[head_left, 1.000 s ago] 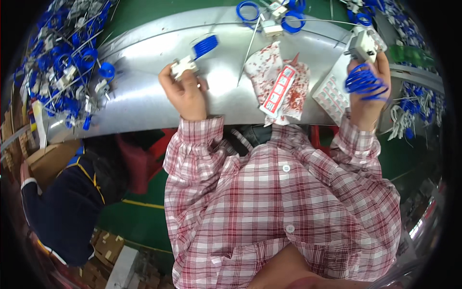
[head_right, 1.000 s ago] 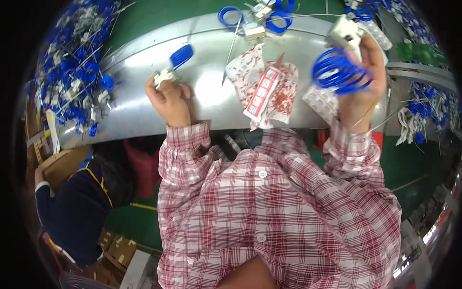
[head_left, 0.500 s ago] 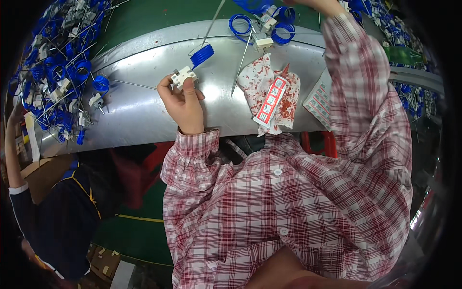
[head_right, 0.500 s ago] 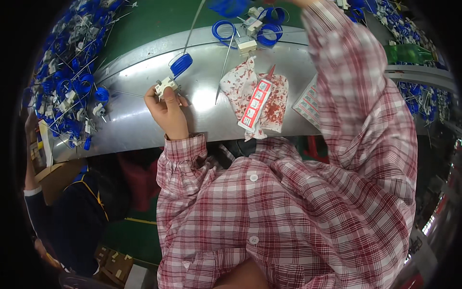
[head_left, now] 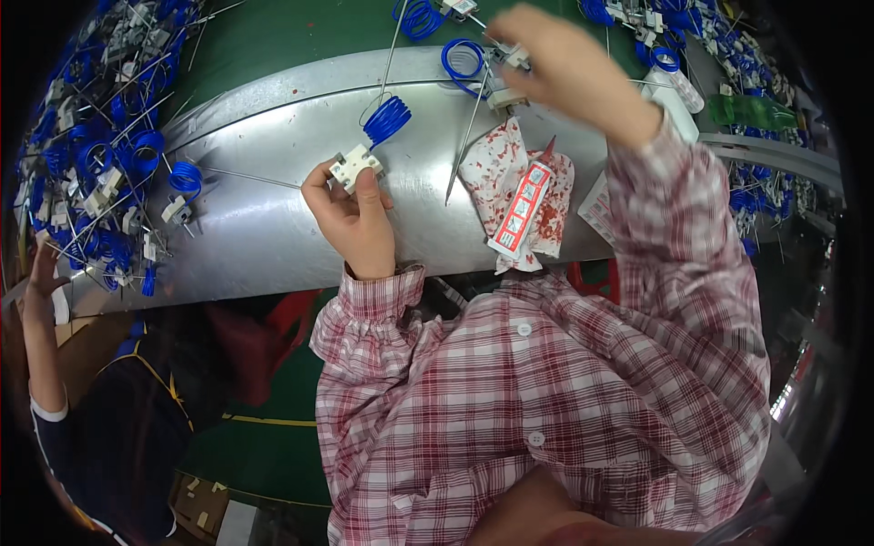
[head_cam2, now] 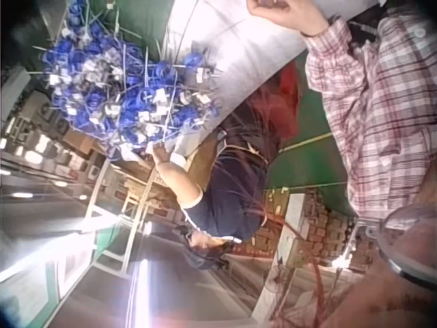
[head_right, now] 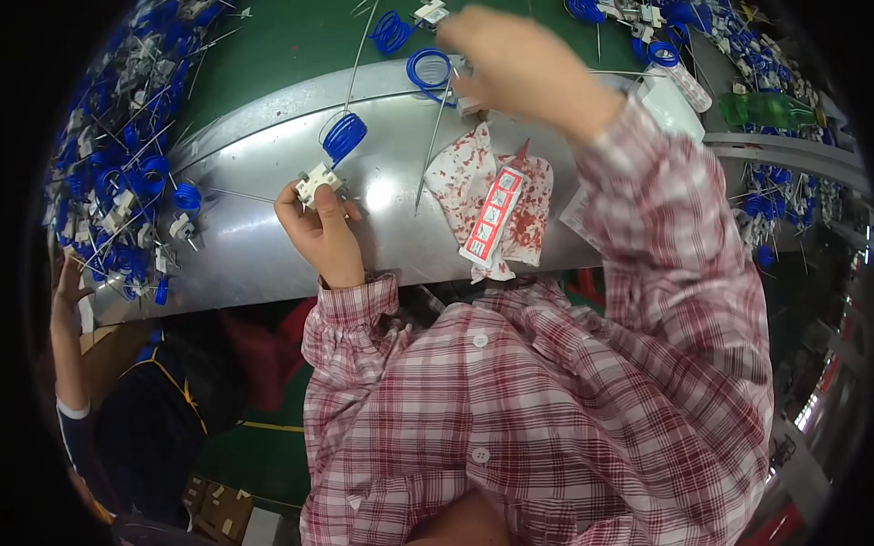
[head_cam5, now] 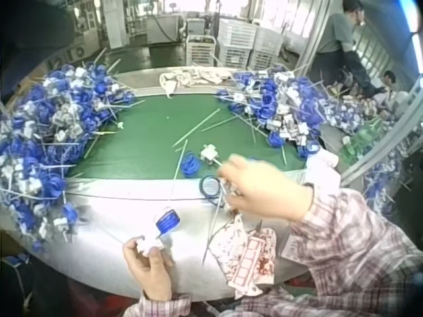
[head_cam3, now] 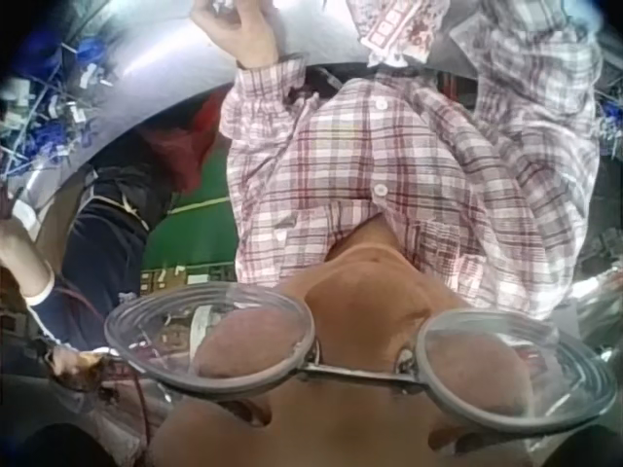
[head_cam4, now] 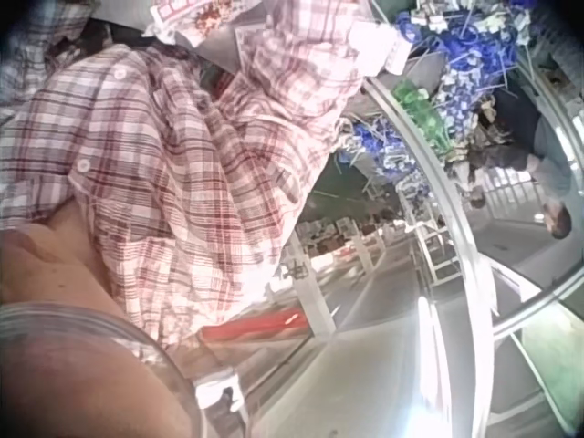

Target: Assemble small electronic motor components by connecting wires, applying adhesive, and attaching labels.

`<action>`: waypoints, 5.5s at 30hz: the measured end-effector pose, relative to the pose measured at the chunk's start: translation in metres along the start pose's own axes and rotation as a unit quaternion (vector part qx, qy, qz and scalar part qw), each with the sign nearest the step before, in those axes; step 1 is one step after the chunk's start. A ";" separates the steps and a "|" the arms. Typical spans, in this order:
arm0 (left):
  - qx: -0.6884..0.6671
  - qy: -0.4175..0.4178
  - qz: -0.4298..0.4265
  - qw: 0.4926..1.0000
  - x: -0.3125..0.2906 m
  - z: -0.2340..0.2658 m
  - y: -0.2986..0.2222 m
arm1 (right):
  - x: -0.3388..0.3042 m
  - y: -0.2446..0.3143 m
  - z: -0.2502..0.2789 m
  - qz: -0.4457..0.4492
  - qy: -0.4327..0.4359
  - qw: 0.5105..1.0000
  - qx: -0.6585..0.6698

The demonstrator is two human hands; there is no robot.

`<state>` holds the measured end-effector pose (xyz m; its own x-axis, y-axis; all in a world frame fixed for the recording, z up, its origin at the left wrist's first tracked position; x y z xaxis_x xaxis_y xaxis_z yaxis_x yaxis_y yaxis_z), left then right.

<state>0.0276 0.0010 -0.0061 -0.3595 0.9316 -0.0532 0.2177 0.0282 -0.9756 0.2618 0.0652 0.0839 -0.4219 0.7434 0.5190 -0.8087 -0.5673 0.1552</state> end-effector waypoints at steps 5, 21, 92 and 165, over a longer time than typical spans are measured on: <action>-0.014 -0.009 0.010 1.000 0.003 0.003 -0.001 | -0.034 0.013 -0.026 -0.041 0.132 0.989 -0.057; 0.009 -0.011 0.022 1.000 0.002 0.006 0.005 | -0.055 0.030 0.049 -0.314 -0.117 0.500 0.798; -0.091 0.159 0.144 0.972 -0.136 -0.106 -0.023 | -0.209 0.007 0.033 -0.409 -0.118 0.904 -0.029; 0.247 0.354 -0.172 0.886 -0.138 -0.177 0.001 | -0.209 0.031 0.087 -0.284 -0.326 0.901 0.037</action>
<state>0.2377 -0.0635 0.0376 0.3694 0.8975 0.2409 -0.2805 0.3549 -0.8918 0.3603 -0.1383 0.0536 0.4013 0.5696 0.7173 -0.7787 -0.2003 0.5946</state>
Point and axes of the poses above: each hand's wrist, its own x-axis towards the middle knuckle, its own z-axis out of the back of the hand, y = z × x, the point moved 4 cm from there along x, towards the middle knuckle, and after that the axes turned 11 degrees about -y, right-handed, at the moved point
